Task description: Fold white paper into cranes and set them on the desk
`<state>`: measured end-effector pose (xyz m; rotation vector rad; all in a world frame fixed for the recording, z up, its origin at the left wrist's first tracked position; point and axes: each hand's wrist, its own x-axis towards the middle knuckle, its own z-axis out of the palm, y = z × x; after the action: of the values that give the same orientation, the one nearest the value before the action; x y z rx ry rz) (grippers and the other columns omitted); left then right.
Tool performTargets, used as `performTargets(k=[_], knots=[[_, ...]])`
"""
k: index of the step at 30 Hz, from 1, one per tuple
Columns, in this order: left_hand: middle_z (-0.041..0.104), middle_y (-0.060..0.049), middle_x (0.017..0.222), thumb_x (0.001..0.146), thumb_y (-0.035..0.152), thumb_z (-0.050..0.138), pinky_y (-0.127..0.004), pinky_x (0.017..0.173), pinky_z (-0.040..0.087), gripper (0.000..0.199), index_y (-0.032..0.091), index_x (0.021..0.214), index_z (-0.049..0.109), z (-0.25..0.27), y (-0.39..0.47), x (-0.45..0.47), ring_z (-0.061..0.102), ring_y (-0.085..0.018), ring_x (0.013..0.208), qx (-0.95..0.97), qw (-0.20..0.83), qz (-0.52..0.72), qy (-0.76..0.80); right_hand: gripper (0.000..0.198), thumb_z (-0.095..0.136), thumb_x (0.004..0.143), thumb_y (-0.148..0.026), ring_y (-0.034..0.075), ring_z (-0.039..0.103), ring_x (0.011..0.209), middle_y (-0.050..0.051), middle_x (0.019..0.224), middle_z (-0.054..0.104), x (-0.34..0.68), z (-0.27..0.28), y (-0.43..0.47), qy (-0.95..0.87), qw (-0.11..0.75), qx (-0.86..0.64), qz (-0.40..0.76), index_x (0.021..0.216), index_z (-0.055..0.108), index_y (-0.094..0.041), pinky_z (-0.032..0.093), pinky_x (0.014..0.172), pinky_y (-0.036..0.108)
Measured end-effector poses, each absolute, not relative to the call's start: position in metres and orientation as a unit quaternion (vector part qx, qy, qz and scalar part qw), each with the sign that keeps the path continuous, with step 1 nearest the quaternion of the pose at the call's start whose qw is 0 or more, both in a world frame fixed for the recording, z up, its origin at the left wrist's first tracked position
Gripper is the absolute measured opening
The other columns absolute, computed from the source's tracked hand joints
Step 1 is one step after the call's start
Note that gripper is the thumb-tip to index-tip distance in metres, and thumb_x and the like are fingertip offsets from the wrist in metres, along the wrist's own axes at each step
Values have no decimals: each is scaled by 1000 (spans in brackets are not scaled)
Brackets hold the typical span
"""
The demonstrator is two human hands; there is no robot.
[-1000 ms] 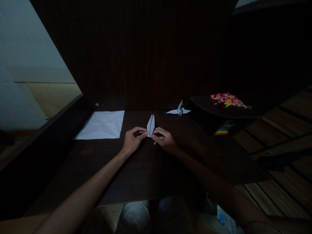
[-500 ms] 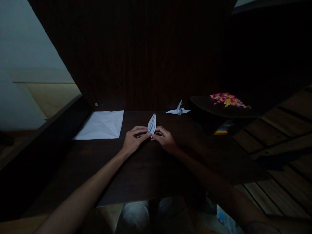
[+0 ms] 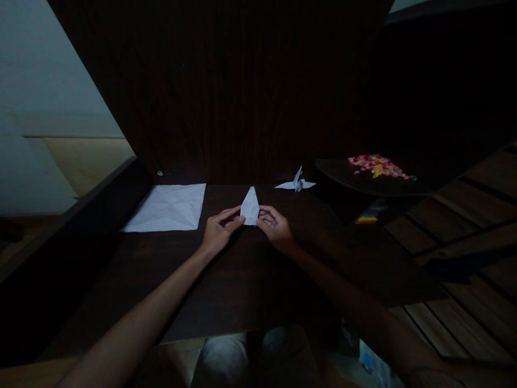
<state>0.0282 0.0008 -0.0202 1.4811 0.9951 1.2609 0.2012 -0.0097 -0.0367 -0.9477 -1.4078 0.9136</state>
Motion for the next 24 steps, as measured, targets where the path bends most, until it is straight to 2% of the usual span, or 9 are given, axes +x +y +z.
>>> performTargets(k=[4,8,12,15,19,22,24], knots=[[68,-11,101,63,28,76,-35,82,50,62,11,119,58,-25,4,30,64,-18,84,542,526,521,397,41,64,70,-24,13,58,73,0,80,56,201,-37,-10,-590,588,-399,383,108,48,-22,51,70,27],[66,-11,100,59,24,78,-33,81,50,65,9,119,57,-25,4,31,62,-18,87,532,551,521,377,42,67,68,-24,13,59,73,2,82,58,202,-36,-11,-599,577,-412,372,106,51,-21,51,67,26],[65,-11,102,60,23,78,-31,76,50,67,11,122,55,-25,3,29,61,-18,84,561,558,493,362,31,66,69,-22,14,60,75,3,84,60,202,-36,-13,-635,555,-411,346,98,58,-19,53,67,27],[63,-8,100,62,24,76,-31,75,49,56,14,115,60,-23,2,28,60,-18,85,609,510,492,357,23,64,70,-20,14,60,75,4,86,60,202,-35,-15,-659,556,-400,309,93,60,-19,53,65,27],[62,-5,91,65,23,74,-32,76,48,28,18,92,70,-18,-1,26,59,-18,85,690,374,497,371,14,61,72,-16,16,60,78,4,85,61,203,-29,-19,-713,538,-390,221,85,62,-19,52,70,29],[62,-5,84,70,23,70,-32,75,48,11,18,80,70,-15,-3,25,58,-17,80,724,294,504,369,10,59,73,-14,17,60,80,4,84,63,204,-23,-22,-741,522,-386,170,81,62,-20,50,76,32],[63,-5,85,73,23,67,-33,77,47,6,18,77,69,-16,-4,25,59,-17,82,738,264,509,355,8,58,75,-15,18,61,81,5,85,63,204,-20,-23,-754,511,-380,161,80,61,-21,50,77,34]])
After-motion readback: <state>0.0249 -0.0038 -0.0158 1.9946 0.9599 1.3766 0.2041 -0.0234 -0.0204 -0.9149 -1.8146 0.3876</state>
